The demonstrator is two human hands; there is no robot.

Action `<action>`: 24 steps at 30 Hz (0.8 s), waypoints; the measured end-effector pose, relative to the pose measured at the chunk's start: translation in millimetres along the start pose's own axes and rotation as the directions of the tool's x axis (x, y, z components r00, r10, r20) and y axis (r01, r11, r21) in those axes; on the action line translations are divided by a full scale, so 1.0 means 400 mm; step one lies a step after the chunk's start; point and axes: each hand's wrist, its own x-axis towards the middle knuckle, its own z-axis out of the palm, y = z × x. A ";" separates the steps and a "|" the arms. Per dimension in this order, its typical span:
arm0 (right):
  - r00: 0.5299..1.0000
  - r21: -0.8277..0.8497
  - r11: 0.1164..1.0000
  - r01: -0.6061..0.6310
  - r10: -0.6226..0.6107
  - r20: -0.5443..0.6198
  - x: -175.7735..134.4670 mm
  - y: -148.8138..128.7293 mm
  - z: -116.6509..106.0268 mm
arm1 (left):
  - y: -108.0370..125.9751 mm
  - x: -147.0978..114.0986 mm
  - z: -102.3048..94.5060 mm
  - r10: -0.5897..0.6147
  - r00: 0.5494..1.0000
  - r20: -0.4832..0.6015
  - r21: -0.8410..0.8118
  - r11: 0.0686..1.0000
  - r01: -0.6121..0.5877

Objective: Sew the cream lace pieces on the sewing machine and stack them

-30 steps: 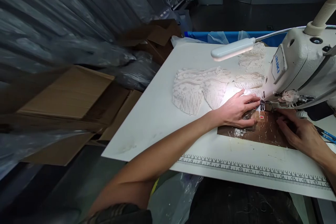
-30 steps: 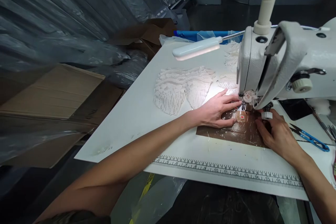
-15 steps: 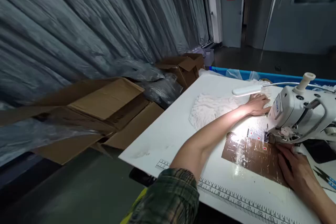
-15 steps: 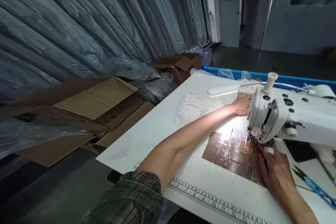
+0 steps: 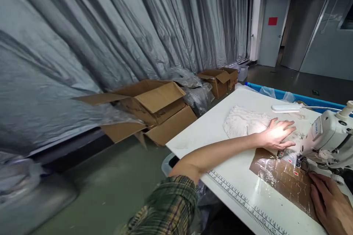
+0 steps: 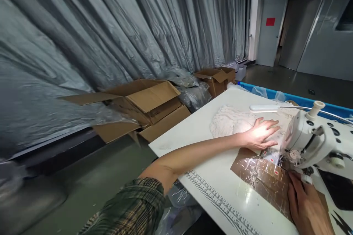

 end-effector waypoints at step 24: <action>0.999 0.105 0.994 -0.032 0.031 0.018 -0.023 0.055 0.040 | -0.255 -0.307 -0.068 -0.579 0.703 -0.413 -0.101 0.796 0.597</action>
